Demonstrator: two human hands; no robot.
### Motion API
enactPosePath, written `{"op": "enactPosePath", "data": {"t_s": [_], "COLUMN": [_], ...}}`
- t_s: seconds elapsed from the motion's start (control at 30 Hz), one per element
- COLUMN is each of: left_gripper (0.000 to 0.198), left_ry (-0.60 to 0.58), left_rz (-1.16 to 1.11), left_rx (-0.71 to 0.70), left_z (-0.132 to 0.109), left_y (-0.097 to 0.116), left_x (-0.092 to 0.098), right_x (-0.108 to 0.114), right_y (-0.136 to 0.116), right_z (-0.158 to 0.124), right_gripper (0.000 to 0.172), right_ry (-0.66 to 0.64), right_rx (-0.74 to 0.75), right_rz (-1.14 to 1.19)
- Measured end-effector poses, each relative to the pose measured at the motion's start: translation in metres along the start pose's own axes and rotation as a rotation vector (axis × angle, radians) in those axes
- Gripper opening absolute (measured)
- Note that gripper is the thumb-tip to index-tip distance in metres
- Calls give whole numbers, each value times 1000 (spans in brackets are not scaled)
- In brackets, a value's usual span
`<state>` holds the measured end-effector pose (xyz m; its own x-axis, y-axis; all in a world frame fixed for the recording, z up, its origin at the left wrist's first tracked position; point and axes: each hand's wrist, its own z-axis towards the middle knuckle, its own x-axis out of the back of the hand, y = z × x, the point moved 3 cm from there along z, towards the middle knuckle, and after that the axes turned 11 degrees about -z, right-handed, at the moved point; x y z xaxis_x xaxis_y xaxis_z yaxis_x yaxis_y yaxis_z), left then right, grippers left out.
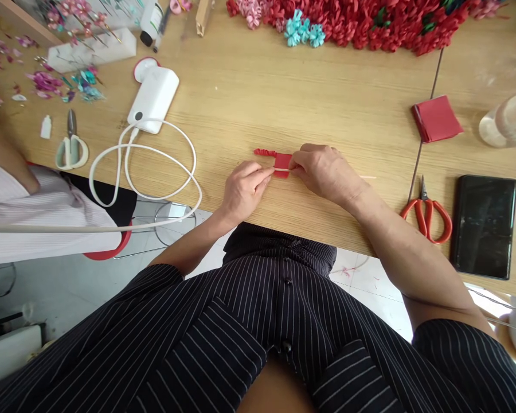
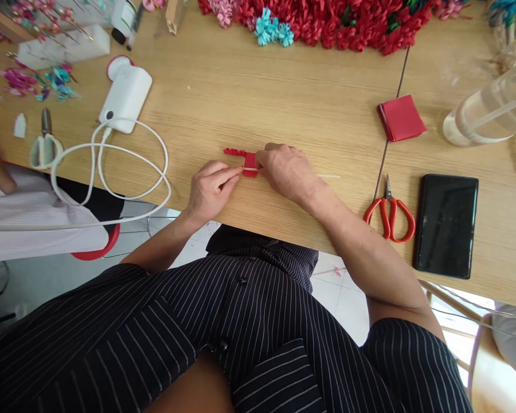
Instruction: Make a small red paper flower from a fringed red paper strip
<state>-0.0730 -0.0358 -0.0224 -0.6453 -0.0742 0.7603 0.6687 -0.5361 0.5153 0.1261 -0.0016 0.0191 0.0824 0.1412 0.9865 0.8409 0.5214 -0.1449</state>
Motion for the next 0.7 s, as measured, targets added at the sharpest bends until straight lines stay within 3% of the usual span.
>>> {"op": "enactPosePath", "data": {"t_s": [0.57, 0.7], "left_gripper": [16, 18], "left_ry": [-49, -39], "left_rz": [30, 54], "left_rx": [7, -21], "left_z": [19, 19], "left_y": [-7, -6], "left_x": [-3, -3], "right_x": [4, -2], "right_y": [-4, -5], "right_z": [0, 6], "right_gripper": [30, 36], "right_ry": [-53, 2], "right_rx": [-7, -16], "right_rz": [-22, -33]}}
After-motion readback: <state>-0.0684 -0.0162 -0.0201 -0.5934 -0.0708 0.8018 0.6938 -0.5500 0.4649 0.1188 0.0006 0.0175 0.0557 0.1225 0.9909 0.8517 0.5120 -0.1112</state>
